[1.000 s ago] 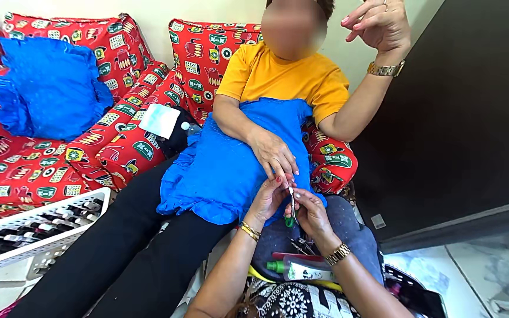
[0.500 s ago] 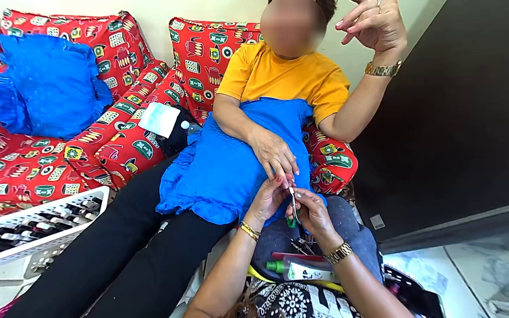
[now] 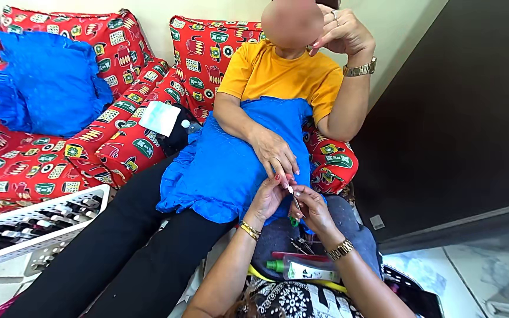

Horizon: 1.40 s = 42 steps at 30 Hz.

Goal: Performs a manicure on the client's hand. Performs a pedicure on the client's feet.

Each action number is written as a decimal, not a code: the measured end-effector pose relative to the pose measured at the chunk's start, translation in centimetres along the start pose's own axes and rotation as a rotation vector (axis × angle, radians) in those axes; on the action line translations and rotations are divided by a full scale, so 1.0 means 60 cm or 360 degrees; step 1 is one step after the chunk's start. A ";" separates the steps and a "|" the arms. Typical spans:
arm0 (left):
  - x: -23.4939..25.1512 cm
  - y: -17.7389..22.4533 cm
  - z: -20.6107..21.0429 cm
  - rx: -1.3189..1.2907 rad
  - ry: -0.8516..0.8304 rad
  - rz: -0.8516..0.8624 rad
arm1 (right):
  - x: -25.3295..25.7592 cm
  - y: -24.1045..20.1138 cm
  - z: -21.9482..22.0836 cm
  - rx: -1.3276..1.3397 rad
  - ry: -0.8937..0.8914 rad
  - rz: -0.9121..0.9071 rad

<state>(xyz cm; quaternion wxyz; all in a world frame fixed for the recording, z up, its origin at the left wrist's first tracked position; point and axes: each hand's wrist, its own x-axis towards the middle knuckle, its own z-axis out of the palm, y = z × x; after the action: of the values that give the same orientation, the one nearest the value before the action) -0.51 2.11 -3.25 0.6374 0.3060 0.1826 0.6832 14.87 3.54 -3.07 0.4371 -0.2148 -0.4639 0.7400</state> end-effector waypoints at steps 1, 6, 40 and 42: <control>-0.002 0.002 0.002 -0.0007 0.0018 -0.0007 | -0.002 -0.003 -0.005 -0.0118 -0.0041 0.0031; -0.002 0.007 0.005 -0.0009 0.0052 -0.0040 | 0.009 -0.077 0.001 -0.0138 -0.0292 -0.0072; 0.035 0.057 0.080 0.0562 0.0506 -0.0315 | 0.016 -0.117 -0.049 -0.1160 -0.0085 -0.0391; 0.035 0.057 0.081 0.0522 0.0520 -0.0316 | 0.010 -0.117 -0.059 -0.1291 -0.0128 -0.0434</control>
<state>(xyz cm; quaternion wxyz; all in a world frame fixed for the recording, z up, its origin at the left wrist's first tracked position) 0.09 3.10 2.95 0.6052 0.2713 0.4208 0.6190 20.28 7.13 1.42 0.3927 -0.2768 -0.7581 0.4409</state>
